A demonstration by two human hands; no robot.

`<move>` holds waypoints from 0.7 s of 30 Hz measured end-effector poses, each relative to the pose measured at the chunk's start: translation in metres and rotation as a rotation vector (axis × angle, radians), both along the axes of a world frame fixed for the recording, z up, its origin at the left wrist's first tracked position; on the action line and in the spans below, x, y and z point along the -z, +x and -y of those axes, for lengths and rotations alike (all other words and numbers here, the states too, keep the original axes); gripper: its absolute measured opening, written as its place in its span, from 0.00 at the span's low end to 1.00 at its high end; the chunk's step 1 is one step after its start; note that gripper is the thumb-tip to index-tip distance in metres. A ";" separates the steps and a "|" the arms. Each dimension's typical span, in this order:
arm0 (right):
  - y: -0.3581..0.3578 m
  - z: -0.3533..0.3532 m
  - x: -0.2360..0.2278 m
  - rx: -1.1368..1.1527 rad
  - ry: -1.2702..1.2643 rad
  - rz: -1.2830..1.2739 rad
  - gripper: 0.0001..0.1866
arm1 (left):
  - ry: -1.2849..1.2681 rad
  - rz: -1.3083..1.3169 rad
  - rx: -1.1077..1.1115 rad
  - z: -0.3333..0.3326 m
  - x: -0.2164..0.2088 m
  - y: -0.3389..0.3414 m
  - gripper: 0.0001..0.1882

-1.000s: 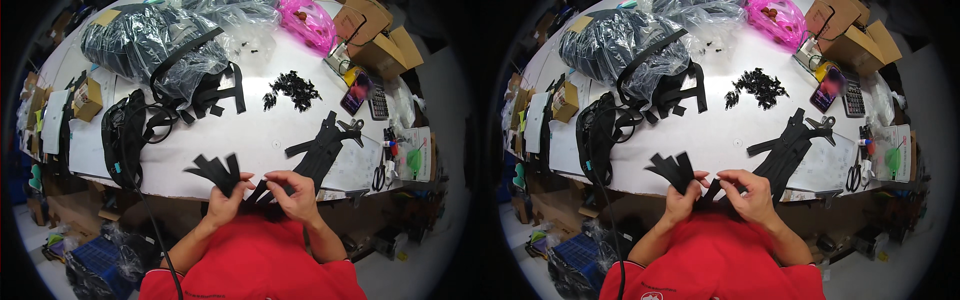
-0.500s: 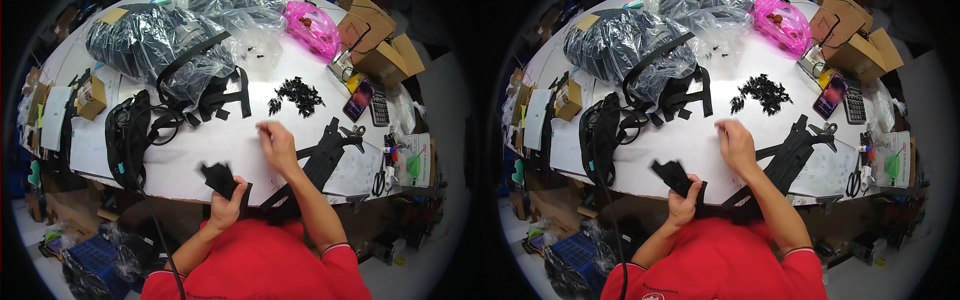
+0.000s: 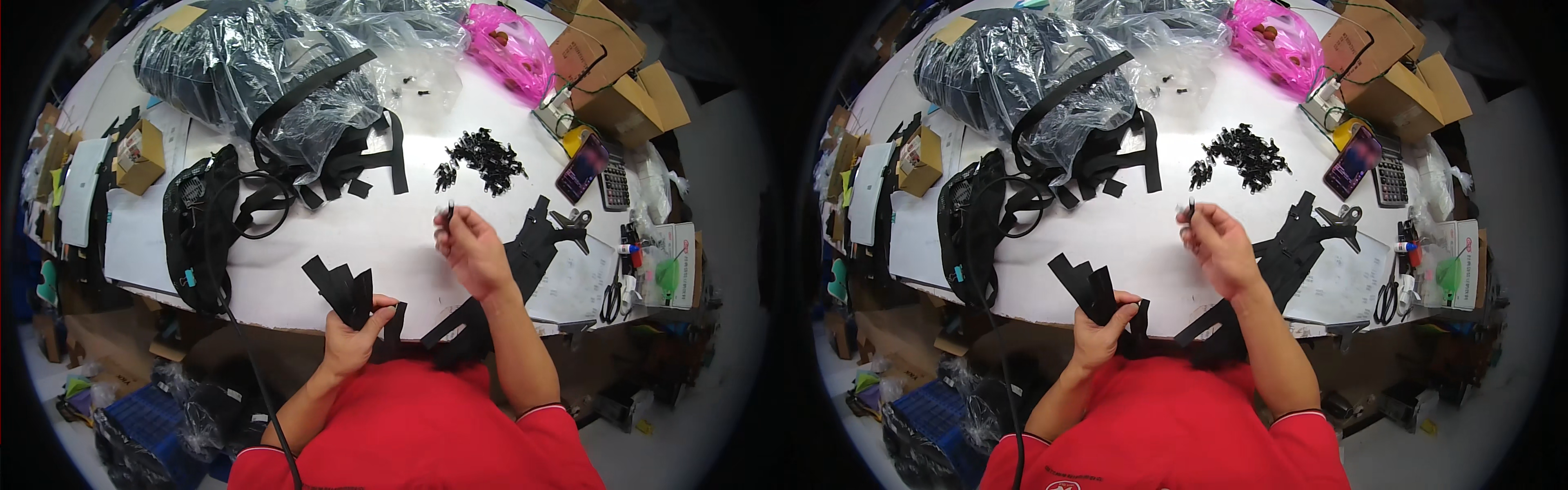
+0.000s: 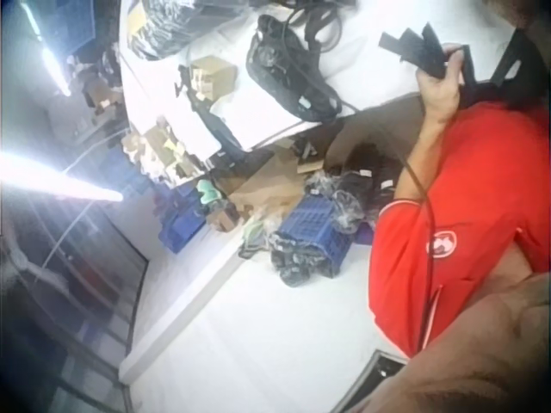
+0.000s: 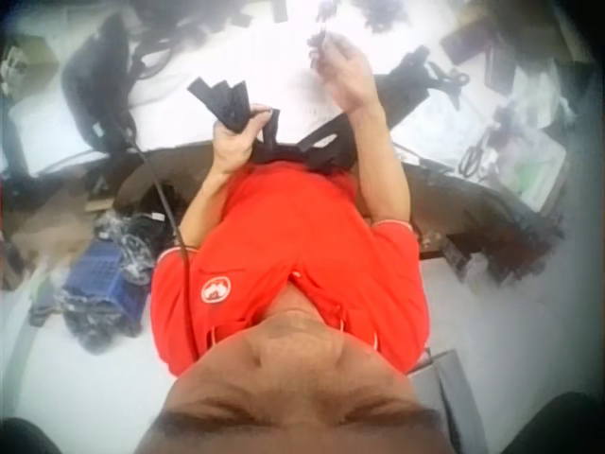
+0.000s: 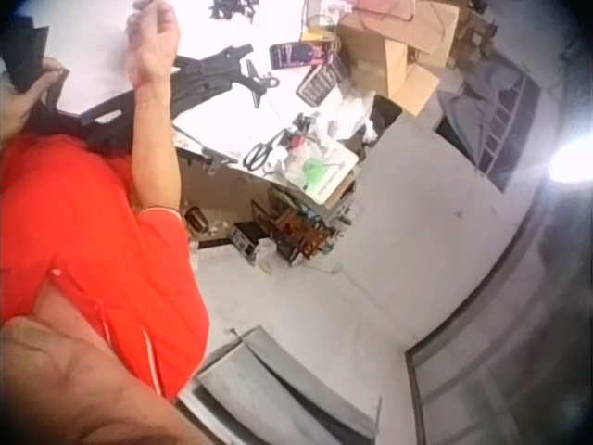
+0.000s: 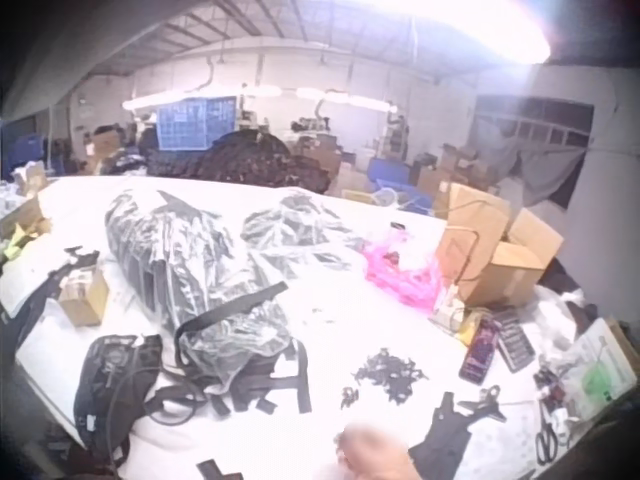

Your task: The person attaches small black plastic clips to the ends of black fabric straps. They hold a bundle of straps in their left hand and use their right hand to pick up clips from a pile on the table and fasten them onto the strap ends one by one.

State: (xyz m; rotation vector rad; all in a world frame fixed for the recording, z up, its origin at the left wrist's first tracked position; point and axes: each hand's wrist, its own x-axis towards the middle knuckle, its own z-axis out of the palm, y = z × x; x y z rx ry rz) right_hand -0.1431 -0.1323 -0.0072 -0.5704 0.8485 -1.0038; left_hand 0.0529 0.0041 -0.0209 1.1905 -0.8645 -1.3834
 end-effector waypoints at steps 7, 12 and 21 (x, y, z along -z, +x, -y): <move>-0.007 -0.047 0.003 -0.060 0.092 0.113 0.06 | 0.038 -0.030 0.076 0.005 0.003 -0.008 0.07; 0.009 -0.054 0.012 -0.068 0.072 0.084 0.06 | 0.079 0.003 0.091 0.005 0.004 -0.010 0.07; -0.004 -0.089 0.001 -0.155 -0.541 -0.399 0.13 | -0.014 0.026 0.039 0.001 -0.026 -0.012 0.08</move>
